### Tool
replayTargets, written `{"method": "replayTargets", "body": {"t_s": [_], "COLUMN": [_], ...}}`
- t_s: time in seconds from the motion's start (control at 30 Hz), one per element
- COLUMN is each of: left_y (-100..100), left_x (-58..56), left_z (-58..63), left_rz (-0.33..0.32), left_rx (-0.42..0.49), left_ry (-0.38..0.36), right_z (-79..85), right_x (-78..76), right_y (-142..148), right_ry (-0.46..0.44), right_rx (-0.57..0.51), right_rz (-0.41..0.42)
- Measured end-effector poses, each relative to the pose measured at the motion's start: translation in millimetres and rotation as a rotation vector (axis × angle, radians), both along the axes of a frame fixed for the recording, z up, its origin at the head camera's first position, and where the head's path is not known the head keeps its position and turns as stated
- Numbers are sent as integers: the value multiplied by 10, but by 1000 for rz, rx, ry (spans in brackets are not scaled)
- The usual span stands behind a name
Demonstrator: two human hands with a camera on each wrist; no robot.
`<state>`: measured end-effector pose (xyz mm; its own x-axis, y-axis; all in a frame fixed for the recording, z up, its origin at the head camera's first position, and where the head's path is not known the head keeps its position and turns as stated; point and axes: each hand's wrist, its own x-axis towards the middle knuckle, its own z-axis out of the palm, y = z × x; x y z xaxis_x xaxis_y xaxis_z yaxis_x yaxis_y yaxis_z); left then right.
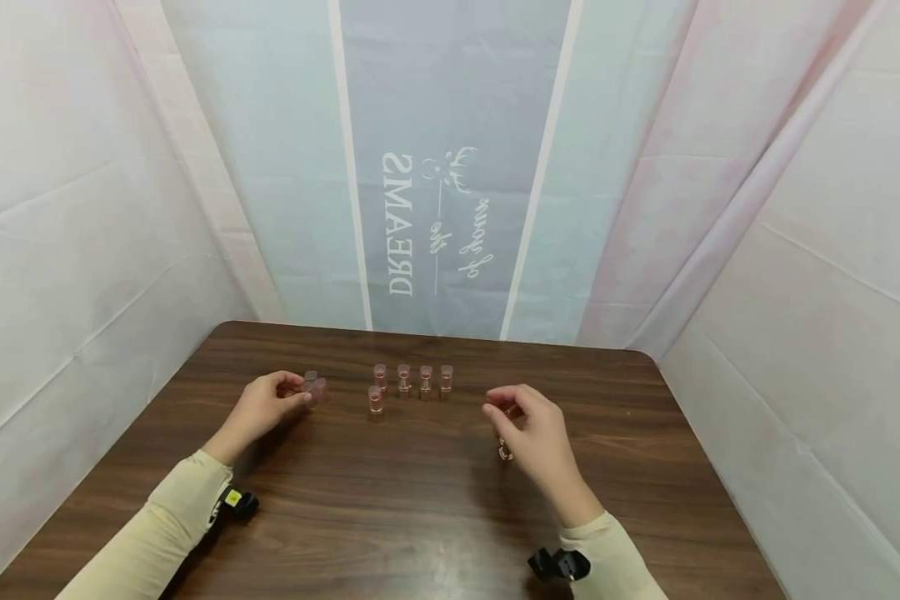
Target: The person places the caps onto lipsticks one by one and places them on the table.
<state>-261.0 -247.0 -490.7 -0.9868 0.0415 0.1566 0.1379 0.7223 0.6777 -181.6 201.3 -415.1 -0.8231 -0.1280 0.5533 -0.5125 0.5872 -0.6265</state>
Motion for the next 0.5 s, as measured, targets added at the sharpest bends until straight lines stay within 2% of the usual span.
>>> {"method": "replayTargets", "body": {"t_s": [0.23,0.37,0.43,0.5], "left_y": [-20,-37,-46,-57], "left_x": [-28,-13,2,17], "left_z": [-33,2,44,97], "left_rz": [5,8,12,12], "left_rx": [-13,-9,-6,-2], "left_ry": [14,25,37,52], "right_z": [-111,-185,-223,-260], "right_x": [100,143,173,202], "right_y": [145,174,174,165], "right_ry": [-50,-14,-32,-96], "right_rx": [-35,110,183,217], "right_rz": [-108,-199,-240,-276]}}
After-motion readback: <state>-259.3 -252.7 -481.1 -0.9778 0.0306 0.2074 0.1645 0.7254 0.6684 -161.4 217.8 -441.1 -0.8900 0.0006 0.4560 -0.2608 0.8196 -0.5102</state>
